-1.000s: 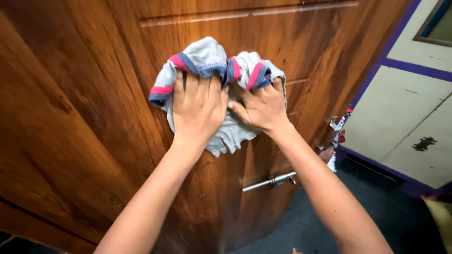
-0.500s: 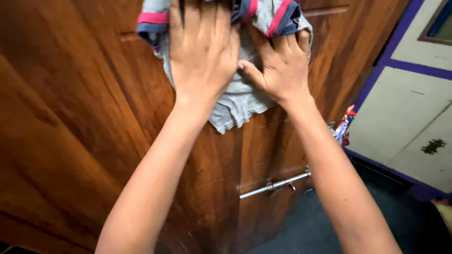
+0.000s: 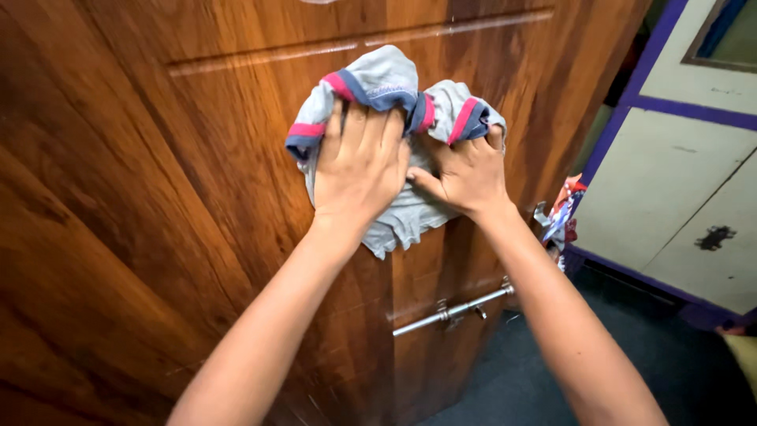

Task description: The person rinses and wrings out a cloth in a bowl of water, then wipes down a wooden door with the cloth by hand.

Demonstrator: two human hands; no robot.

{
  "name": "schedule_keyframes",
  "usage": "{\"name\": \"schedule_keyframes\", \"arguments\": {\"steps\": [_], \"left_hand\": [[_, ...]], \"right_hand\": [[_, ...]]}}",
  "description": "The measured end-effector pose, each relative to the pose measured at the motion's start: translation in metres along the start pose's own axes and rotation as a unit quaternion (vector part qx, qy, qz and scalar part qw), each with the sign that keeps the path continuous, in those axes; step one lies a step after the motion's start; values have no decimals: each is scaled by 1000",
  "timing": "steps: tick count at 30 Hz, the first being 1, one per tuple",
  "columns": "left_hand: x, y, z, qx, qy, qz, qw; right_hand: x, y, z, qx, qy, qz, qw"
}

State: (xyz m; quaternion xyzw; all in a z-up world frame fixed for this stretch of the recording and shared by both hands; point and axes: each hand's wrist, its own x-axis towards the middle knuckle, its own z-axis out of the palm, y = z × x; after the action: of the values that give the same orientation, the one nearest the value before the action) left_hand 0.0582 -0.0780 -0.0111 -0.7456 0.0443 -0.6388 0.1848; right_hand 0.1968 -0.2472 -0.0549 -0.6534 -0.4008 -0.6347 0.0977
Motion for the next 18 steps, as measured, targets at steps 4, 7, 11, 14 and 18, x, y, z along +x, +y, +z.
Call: {"name": "schedule_keyframes", "arguments": {"steps": [4,7,11,14,18], "left_hand": [[40,-7,5,-37,5,28,999],[80,1,15,-40,44,17,998],[97,15,22,-23,88,-12,996],[85,18,24,-34,47,-7,998],[69,29,26,-33,52,10,998]], "right_hand": [[33,37,-9,-43,19,-51,998],[60,68,-21,-38,28,-26,999],[64,74,-20,-22,36,12,999],[54,69,-14,-12,56,43,997],[37,60,-12,-35,59,64,996]]}}
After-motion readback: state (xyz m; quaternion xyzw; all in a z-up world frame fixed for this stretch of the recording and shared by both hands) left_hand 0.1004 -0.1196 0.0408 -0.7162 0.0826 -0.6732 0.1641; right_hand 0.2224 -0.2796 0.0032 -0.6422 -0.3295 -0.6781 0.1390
